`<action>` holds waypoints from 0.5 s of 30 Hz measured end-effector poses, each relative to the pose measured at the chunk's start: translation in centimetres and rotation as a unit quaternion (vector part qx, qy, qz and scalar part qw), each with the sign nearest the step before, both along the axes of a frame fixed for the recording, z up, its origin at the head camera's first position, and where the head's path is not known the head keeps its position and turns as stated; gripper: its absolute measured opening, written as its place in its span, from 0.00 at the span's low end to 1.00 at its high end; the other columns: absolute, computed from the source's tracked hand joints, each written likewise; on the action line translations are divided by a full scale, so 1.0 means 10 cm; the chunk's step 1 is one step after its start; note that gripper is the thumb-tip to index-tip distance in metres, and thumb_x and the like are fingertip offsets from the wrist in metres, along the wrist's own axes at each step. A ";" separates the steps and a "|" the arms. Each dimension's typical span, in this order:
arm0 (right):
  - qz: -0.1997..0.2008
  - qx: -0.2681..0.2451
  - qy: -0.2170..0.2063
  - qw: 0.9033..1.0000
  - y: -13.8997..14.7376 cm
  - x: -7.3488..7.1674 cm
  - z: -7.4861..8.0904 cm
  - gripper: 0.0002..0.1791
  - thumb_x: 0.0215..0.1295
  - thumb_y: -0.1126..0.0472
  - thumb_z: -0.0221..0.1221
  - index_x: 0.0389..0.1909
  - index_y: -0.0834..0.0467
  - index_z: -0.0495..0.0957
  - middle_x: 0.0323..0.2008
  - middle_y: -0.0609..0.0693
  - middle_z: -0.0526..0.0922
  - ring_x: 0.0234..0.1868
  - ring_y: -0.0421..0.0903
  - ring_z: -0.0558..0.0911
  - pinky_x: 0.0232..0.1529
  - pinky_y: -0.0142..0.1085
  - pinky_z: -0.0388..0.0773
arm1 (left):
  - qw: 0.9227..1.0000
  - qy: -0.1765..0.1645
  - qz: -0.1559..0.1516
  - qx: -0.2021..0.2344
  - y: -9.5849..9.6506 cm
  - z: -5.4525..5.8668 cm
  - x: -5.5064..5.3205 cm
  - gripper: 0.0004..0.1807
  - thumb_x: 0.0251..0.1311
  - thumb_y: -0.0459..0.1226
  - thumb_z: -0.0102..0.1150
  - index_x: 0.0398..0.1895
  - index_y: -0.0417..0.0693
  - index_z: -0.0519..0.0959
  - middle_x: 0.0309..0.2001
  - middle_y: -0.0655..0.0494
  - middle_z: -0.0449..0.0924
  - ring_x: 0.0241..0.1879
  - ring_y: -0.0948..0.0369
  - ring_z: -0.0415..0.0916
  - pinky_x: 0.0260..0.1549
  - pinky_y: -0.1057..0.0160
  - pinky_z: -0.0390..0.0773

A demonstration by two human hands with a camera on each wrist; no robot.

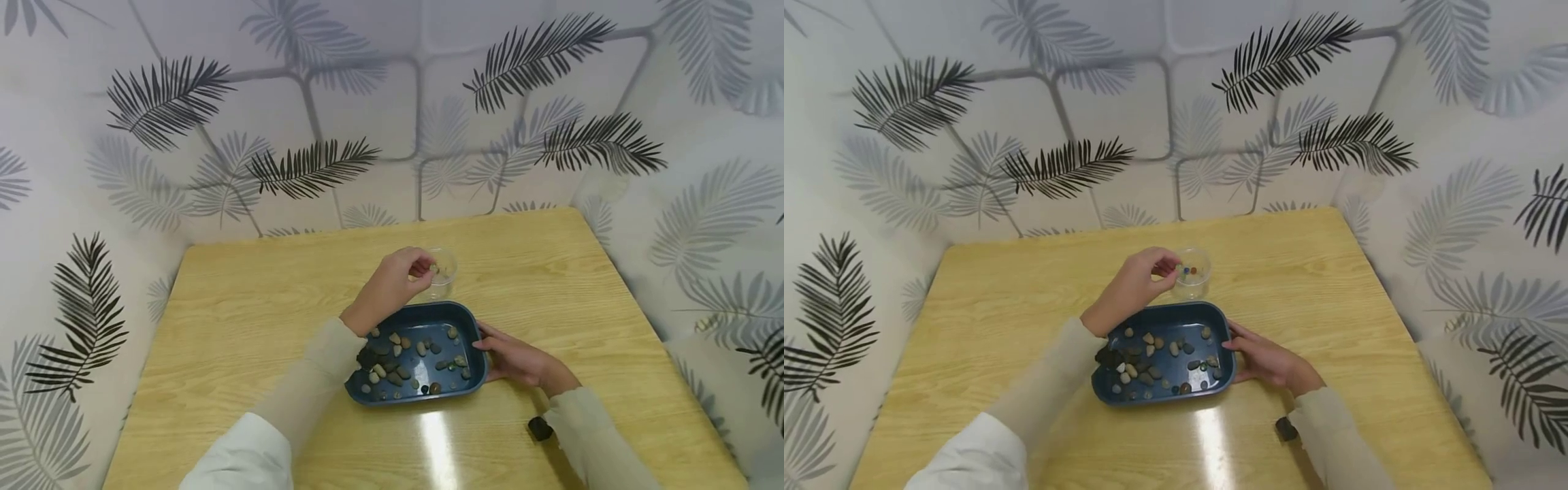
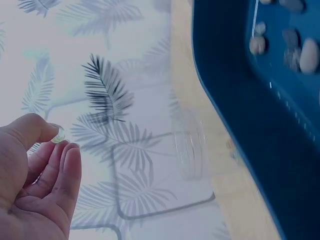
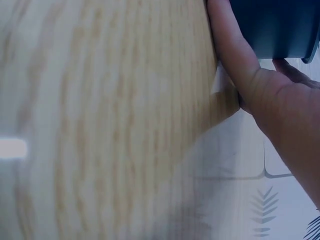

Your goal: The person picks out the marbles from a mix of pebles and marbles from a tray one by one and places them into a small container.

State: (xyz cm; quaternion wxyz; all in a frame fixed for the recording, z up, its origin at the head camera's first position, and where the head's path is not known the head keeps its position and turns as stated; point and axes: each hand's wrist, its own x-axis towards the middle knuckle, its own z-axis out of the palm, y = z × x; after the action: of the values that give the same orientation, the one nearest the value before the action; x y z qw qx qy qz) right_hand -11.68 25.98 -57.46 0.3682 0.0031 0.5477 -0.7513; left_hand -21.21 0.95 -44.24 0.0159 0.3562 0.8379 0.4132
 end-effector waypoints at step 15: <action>0.019 0.004 0.012 1.000 -0.01 0.01 0.10 0.31 0.68 0.58 0.42 0.68 0.41 0.42 0.67 0.51 0.39 0.61 0.60 0.52 0.44 0.58 0.68 | 0.991 -0.024 0.034 -0.130 0.25 -0.29 -0.40 0.08 0.58 0.37 0.53 0.38 0.45 0.76 0.34 0.60 0.73 0.32 0.66 0.69 0.34 0.70 0.71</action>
State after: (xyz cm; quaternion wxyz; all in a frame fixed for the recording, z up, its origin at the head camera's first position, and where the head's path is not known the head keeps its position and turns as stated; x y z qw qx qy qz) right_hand -11.62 25.91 -56.49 0.3762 -0.0148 0.5549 -0.7418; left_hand -25.20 3.47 -47.13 0.0683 0.3123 0.8955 0.3095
